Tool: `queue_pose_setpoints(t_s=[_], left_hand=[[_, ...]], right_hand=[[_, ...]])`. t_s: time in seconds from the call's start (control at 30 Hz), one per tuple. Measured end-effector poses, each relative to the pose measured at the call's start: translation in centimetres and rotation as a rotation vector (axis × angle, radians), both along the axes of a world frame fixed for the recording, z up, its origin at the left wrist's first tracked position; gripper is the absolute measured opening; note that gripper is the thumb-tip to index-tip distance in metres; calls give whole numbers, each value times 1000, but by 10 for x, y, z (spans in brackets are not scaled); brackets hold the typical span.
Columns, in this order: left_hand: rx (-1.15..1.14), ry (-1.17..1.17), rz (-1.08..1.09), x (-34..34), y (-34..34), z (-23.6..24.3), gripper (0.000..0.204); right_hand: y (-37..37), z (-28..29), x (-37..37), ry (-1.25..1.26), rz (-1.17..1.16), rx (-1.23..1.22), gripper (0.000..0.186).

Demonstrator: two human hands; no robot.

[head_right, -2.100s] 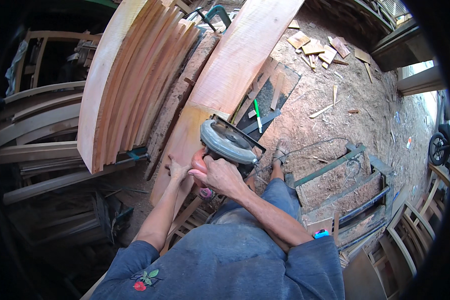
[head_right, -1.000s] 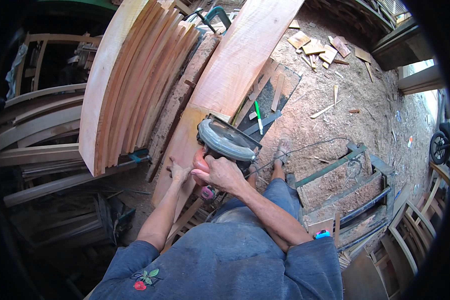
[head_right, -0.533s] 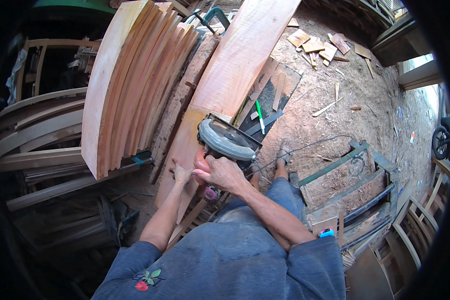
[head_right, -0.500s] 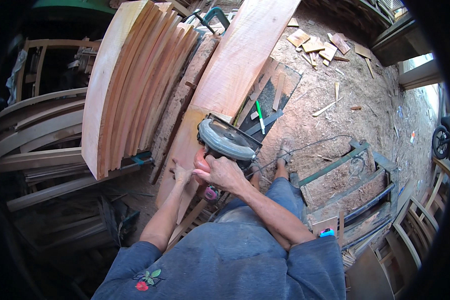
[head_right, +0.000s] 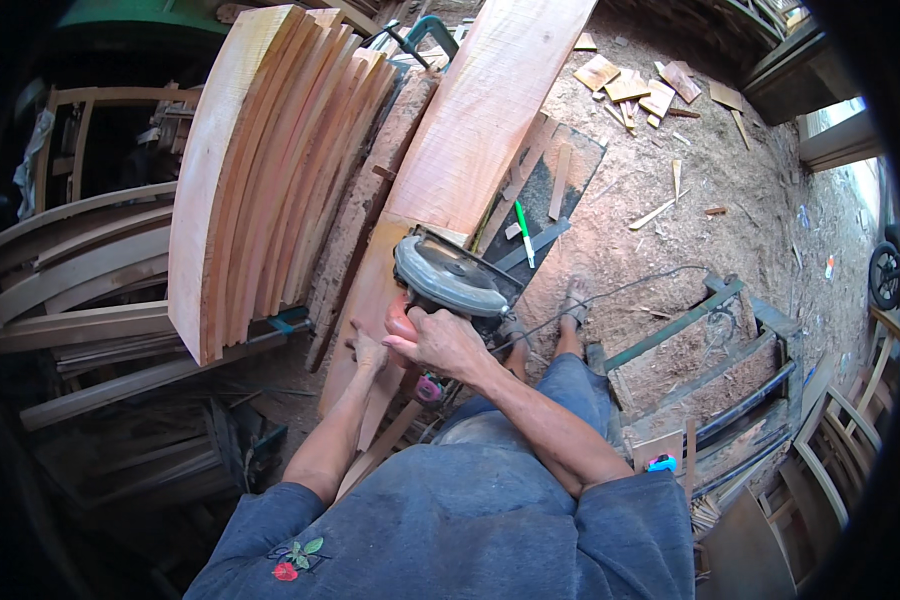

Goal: The person repeatedly cuts wooden planks using a handheld circular saw, then stacks the cut pieces. The person positions each plank, makes a straight cut, and places the finished piece onto a growing stack.

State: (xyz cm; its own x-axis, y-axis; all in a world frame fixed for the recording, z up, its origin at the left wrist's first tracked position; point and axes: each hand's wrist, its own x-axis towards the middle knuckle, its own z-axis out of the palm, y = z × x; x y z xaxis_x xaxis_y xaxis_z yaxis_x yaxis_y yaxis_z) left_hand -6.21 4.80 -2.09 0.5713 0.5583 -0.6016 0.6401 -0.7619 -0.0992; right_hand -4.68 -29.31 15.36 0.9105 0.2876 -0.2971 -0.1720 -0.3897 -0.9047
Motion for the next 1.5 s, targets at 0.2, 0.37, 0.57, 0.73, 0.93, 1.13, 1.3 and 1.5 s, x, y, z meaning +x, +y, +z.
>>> queue_pose_setpoints(t_s=[0.2, 0.37, 0.57, 0.73, 0.93, 1.13, 1.3, 1.5], left_hand=[[222, 170, -254, -6, 15, -25, 115], [78, 9, -76, -5, 19, -28, 137], [87, 58, -120, 4, -4, 0, 133], [36, 50, -62, 0, 7, -14, 131], [-24, -102, -63, -16, 37, -54, 130], [146, 103, -393, -20, 46, -66, 133], [177, 89, -580, -31, 77, -100, 138], [150, 51, -481, -29, 62, -87, 140]], right_hand=[[5, -2, 5, 10, 14, -14, 70], [11, -1, 14, 10, 9, -7, 70], [20, 0, 25, 29, 8, 12, 70], [26, -1, 32, 31, -1, 10, 70], [34, -1, 42, 10, -16, 38, 71], [39, 0, 51, -1, -14, 43, 73], [40, 1, 56, 30, 6, 49, 74], [42, 0, 61, 27, 21, 49, 75]])
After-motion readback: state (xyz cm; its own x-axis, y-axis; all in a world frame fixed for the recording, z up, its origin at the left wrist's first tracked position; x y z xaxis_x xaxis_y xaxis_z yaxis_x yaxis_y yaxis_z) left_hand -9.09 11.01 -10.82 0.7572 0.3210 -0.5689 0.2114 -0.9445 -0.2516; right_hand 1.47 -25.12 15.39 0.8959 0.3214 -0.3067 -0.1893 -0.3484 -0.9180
